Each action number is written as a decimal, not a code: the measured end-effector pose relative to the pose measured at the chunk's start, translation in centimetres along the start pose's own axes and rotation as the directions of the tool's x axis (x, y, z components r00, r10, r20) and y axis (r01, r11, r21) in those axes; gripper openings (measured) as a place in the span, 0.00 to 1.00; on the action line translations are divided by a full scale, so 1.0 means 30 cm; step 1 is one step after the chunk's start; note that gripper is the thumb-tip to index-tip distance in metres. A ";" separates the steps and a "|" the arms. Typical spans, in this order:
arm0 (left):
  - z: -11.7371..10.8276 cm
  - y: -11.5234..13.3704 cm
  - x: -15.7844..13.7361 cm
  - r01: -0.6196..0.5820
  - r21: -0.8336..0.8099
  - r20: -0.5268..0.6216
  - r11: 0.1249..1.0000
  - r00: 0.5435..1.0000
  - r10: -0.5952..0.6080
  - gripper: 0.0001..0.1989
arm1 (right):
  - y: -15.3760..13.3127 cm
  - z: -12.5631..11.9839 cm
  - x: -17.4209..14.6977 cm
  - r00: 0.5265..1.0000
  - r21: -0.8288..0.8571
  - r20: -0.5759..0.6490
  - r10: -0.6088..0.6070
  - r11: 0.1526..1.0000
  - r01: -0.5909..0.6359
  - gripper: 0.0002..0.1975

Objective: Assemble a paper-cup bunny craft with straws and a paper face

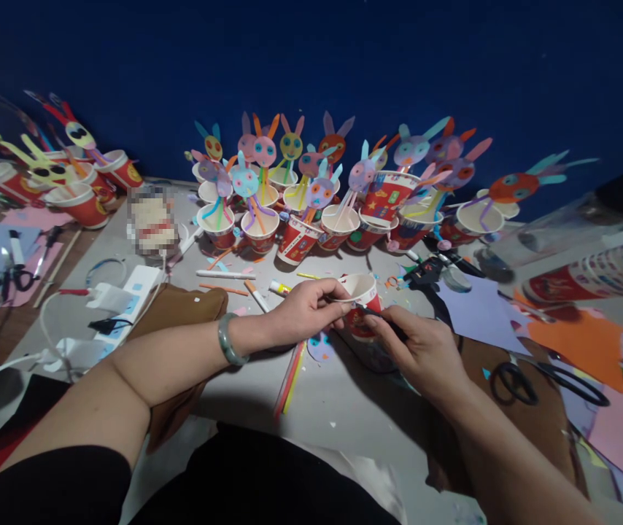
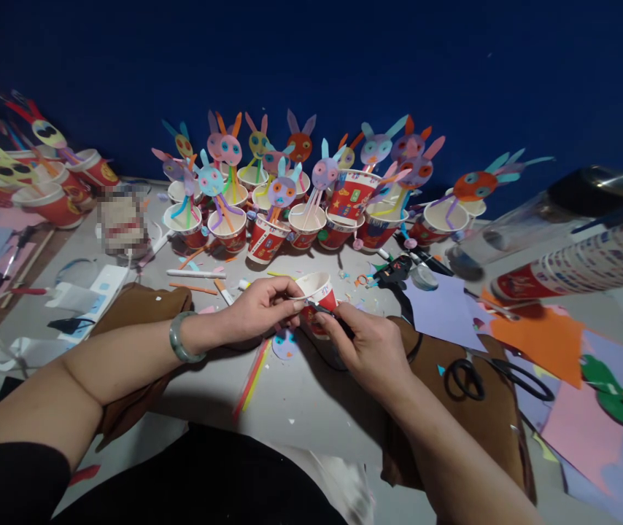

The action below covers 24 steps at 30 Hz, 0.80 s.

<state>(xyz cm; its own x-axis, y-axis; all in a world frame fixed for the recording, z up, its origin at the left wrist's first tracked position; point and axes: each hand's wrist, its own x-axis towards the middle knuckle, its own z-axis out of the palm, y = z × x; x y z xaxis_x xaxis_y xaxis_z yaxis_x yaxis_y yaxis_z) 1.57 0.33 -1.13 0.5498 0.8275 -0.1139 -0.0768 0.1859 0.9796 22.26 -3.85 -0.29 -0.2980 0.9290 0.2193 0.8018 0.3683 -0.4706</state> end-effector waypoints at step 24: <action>0.018 -0.030 0.001 0.025 -0.101 -0.052 0.995 0.998 -0.030 0.12 | -0.010 0.024 -0.001 0.999 0.059 0.000 0.054 0.997 -0.054 0.21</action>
<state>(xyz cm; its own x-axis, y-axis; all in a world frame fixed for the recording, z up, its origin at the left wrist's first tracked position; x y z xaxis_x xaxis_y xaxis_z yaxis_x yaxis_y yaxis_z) 2.10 -0.10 -1.91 0.5082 0.8478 -0.1518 -0.1467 0.2589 0.9547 21.66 -3.97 -0.78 -0.2540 0.9476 0.1936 0.7849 0.3189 -0.5312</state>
